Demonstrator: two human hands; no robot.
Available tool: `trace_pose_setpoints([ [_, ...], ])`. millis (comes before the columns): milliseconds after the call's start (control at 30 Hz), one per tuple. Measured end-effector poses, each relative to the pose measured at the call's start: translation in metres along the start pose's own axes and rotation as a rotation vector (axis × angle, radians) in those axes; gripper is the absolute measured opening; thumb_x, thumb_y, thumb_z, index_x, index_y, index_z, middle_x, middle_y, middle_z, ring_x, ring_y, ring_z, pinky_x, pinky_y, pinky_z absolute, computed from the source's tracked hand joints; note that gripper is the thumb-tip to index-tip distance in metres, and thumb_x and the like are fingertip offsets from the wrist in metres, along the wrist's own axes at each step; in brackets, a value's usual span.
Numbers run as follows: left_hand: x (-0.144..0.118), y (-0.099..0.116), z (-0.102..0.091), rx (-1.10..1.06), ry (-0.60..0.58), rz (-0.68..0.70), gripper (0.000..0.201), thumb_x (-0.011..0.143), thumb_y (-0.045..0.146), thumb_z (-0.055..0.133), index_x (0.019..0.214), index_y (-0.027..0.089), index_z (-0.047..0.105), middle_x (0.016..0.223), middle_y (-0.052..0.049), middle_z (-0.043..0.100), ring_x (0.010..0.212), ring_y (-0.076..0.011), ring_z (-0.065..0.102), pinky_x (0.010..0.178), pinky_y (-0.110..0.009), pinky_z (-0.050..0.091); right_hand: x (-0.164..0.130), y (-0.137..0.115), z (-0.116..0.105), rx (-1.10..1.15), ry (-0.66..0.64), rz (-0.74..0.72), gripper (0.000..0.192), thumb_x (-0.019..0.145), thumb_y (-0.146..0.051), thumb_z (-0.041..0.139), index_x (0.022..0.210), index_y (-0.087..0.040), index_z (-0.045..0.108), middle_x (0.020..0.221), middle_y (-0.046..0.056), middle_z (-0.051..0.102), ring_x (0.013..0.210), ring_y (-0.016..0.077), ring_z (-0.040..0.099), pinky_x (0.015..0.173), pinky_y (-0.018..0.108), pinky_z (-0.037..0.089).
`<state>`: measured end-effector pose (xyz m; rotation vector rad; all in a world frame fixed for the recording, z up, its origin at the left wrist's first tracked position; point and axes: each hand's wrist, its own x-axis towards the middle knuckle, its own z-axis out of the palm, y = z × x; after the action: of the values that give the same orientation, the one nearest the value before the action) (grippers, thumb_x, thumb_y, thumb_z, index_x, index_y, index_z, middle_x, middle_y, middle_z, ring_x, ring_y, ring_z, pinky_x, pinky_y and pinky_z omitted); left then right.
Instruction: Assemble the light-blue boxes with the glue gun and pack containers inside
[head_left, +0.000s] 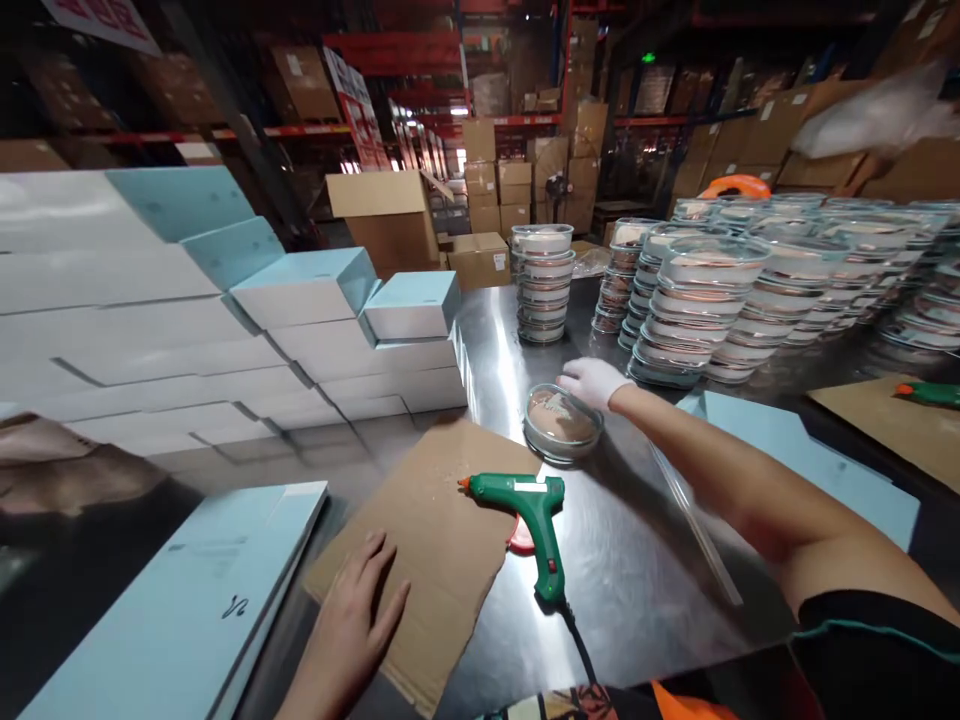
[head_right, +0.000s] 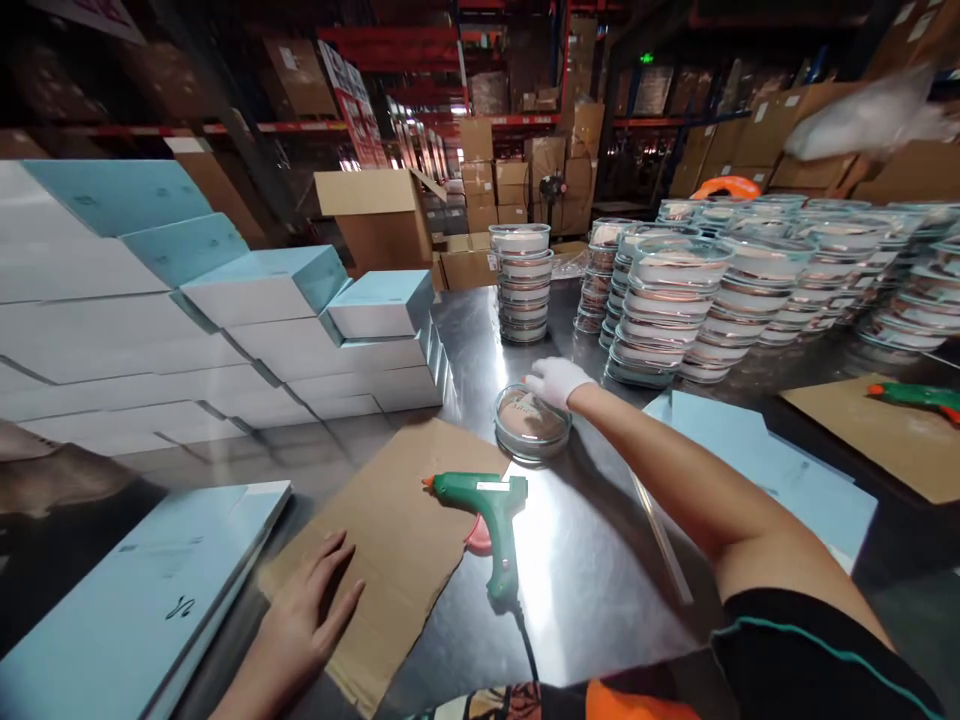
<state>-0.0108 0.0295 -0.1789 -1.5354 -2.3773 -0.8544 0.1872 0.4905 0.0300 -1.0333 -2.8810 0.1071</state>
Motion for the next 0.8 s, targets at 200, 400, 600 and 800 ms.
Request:
trace_pose_setpoints([
  [200, -0.003, 0.004, -0.005, 0.078, 0.033, 0.042, 0.041, 0.101, 0.044, 0.061, 0.137, 0.027, 0.071, 0.152, -0.013, 0.069, 0.135, -0.0370, 0.071, 0.105, -0.056, 0.066, 0.135, 0.004, -0.085, 0.026, 0.359, 0.056, 0.061, 0.106, -0.038, 0.058, 0.156, -0.004, 0.051, 0.166, 0.027, 0.047, 0.150, 0.0388, 0.049, 0.125, 0.051, 0.039],
  [400, -0.001, 0.011, -0.013, 0.118, 0.068, 0.088, 0.045, 0.098, 0.040, 0.065, 0.141, 0.030, 0.068, 0.152, -0.012, 0.070, 0.130, -0.0358, 0.075, 0.097, -0.050, 0.071, 0.242, 0.006, -0.131, 0.095, 0.481, 0.002, 0.080, 0.101, -0.023, 0.068, 0.165, 0.007, 0.031, 0.175, 0.035, 0.025, 0.165, 0.0369, 0.026, 0.132, 0.053, 0.024],
  [600, 0.005, 0.018, -0.022, 0.138, 0.036, 0.086, 0.047, 0.099, 0.039, 0.066, 0.144, 0.029, 0.065, 0.152, -0.012, 0.070, 0.129, -0.0347, 0.075, 0.097, -0.049, 0.071, 0.263, 0.009, -0.119, 0.146, 0.536, -0.006, 0.040, 0.104, -0.024, 0.061, 0.107, 0.016, 0.068, 0.153, 0.040, 0.055, 0.161, 0.0408, 0.033, 0.129, 0.059, 0.016],
  [800, 0.000, 0.011, -0.016, 0.108, 0.043, 0.075, 0.046, 0.099, 0.041, 0.066, 0.144, 0.028, 0.065, 0.152, -0.013, 0.070, 0.132, -0.0365, 0.073, 0.099, -0.052, 0.069, 0.235, 0.006, -0.119, 0.355, 0.598, -0.096, 0.038, 0.091, 0.009, 0.055, 0.055, -0.002, 0.051, 0.136, 0.029, 0.072, 0.159, 0.0340, 0.040, 0.130, 0.052, 0.015],
])
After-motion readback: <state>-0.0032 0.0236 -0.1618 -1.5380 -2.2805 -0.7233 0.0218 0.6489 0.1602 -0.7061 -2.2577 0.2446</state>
